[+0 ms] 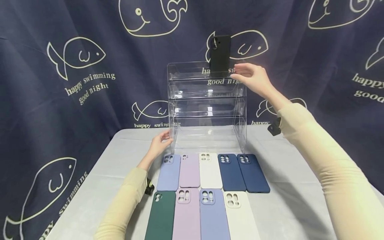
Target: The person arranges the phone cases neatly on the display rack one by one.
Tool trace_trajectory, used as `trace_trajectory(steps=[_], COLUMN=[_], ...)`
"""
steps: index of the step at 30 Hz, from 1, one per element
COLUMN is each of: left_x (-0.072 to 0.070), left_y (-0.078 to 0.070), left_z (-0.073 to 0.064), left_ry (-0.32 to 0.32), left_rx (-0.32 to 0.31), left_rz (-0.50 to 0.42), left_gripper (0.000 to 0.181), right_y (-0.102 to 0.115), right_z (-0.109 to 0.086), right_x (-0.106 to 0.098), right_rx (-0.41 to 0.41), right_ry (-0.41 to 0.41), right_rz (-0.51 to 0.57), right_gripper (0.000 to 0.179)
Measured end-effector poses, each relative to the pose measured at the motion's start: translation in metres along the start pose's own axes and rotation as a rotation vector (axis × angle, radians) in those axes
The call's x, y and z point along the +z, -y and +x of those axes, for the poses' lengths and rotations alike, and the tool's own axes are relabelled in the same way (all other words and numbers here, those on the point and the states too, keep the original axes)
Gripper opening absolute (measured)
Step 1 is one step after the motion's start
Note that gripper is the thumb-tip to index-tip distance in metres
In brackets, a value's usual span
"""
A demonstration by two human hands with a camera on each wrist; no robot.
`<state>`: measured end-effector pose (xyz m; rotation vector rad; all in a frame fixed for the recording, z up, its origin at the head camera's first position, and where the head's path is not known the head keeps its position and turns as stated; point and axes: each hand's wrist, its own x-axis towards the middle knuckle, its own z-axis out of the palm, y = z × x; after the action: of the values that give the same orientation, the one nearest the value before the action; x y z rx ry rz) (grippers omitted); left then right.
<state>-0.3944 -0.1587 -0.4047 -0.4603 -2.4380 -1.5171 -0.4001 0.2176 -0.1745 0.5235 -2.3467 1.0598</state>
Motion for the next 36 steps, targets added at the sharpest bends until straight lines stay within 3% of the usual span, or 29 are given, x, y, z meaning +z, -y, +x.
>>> trace_trajectory(steps=[11, 19, 26, 31, 36], left_x=[-0.002, -0.002, -0.004, -0.005, -0.002], left_y=[0.002, -0.002, -0.006, -0.003, -0.002], left_z=[0.001, 0.002, 0.004, 0.004, 0.003], left_ry=[0.017, 0.048, 0.056, 0.065, 0.079], left_rx=[-0.017, -0.018, -0.061, -0.058, -0.047], left_rz=[0.04, 0.054, 0.073, 0.064, 0.052], left_gripper=[0.053, 0.054, 0.055, 0.055, 0.055], right_y=[-0.013, -0.032, -0.042, -0.04, -0.04], right_z=[-0.046, -0.086, -0.112, -0.134, -0.156], right_x=[0.002, 0.004, 0.013, 0.021, 0.026], right_rx=[0.0, 0.05, 0.077, 0.057, -0.023], right_ry=[0.134, 0.179, 0.204, 0.247, 0.282], right_rz=[-0.013, -0.011, 0.005, 0.023, 0.025], right_gripper=[0.057, 0.055, 0.052, 0.051, 0.05])
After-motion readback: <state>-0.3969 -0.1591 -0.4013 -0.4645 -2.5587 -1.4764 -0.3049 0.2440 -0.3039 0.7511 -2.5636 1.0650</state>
